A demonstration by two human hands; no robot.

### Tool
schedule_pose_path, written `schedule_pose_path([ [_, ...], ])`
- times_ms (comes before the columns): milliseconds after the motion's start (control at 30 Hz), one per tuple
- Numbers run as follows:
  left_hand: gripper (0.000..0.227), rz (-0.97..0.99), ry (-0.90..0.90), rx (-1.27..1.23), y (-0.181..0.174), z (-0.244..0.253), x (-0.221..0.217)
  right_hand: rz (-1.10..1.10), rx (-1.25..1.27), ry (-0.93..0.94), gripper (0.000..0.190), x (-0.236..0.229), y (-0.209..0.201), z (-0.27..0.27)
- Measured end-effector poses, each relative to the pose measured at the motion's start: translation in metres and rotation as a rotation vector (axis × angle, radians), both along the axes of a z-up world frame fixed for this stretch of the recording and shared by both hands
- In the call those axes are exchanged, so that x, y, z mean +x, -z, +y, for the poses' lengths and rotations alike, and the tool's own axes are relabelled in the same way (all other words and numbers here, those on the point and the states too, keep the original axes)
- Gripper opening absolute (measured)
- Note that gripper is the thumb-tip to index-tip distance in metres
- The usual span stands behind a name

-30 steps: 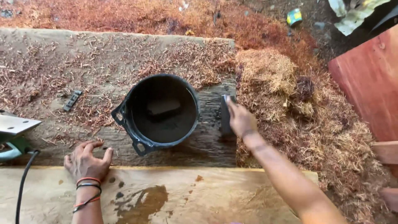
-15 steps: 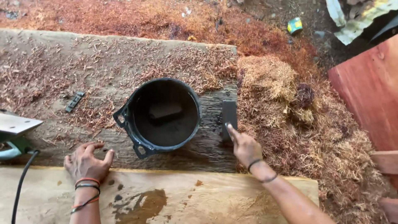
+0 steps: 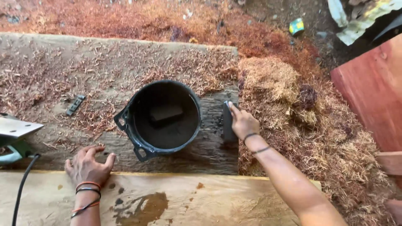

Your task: The person sharpens a small metal blade on a wet sharpening stone. They repeatedly dip the blade into a bucket of water and rub it against the stone, occasionally flipping the blade to sharpen the other side.

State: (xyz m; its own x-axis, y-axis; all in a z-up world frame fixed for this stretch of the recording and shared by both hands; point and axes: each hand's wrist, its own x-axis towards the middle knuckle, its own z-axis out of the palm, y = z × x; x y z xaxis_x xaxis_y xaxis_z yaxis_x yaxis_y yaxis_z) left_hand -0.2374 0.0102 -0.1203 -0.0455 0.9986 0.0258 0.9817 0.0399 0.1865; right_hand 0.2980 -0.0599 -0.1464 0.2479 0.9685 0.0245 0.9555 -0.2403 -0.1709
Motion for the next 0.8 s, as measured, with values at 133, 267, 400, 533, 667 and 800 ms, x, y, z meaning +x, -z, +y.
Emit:
schedule_pose_path([
  [133, 0.045, -0.004, 0.011, 0.034, 0.005, -0.010, -0.006, 0.111, 0.041, -0.017, 0.038, -0.025, -0.025, -0.040],
  [267, 0.044, 0.022, -0.013, 0.021, 0.006, -0.008, -0.005, 0.145, -0.141, -0.019, 0.044, -0.027, -0.039, -0.036],
  [400, 0.045, -0.016, 0.005, 0.030, -0.001, -0.001, 0.002, -0.001, 0.014, 0.014, 0.046, 0.002, 0.000, 0.013],
  [533, 0.044, -0.011, 0.006, 0.011, 0.000, -0.006, -0.002, 0.153, -0.081, 0.009, 0.049, -0.034, -0.038, -0.052],
  [667, 0.045, 0.032, 0.022, 0.009, -0.002, -0.015, -0.008, 0.201, -0.033, -0.074, 0.045, -0.018, -0.015, -0.039],
  [800, 0.044, 0.019, -0.001, -0.003, -0.001, -0.003, -0.001, 0.109, 0.118, -0.043, 0.038, -0.003, -0.006, 0.005],
])
